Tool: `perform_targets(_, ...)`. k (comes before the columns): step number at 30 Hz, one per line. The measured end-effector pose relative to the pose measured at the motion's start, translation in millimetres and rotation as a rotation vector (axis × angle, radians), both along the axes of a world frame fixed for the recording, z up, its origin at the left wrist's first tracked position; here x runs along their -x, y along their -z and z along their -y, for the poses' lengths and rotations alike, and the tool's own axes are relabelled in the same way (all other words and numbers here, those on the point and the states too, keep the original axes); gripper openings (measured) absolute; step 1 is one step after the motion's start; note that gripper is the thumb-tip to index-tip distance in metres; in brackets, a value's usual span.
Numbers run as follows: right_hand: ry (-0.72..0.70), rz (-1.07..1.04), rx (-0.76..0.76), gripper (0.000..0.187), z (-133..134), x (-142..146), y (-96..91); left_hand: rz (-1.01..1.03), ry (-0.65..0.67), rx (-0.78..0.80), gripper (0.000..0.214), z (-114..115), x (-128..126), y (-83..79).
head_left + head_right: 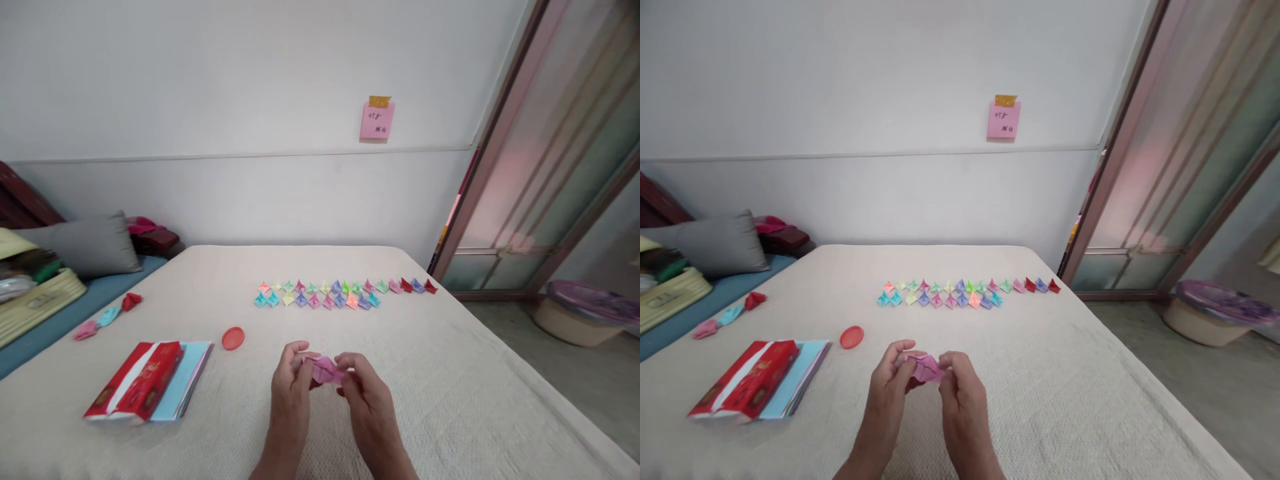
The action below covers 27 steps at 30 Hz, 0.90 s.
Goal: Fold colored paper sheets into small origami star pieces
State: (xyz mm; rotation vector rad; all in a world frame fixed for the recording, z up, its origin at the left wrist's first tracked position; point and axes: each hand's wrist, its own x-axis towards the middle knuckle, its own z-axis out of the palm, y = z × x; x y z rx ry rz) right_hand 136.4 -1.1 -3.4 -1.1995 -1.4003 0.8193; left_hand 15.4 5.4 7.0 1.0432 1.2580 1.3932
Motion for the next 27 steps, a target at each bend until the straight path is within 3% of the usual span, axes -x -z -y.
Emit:
perform_targets(3, -0.054, 0.064, -0.13, 0.022, -1, 0, 1.8, 0.006, -0.002, -0.014, 0.022, 0, 0, -0.3)
perform_targets(13, -0.095, 0.263, -0.218, 0.02, -3, -1, 3.6, -0.005, -0.007, 0.02, 0.025, -6, 2, -0.2)
perform_targets(17, -0.162, 0.418, -0.35, 0.024, -6, -3, 13.8, 0.0, -0.008, 0.034, 0.025, -11, 9, -0.4)
perform_targets(22, -0.026, 0.69, -0.609, 0.026, -13, -8, 29.0, -0.068, 0.05, -0.015, 0.017, -16, 14, 0.9)
perform_targets(27, 0.116, 0.917, -0.772, 0.027, -15, -10, 25.6, -0.123, 0.058, -0.055, 0.017, -19, 11, 8.2)
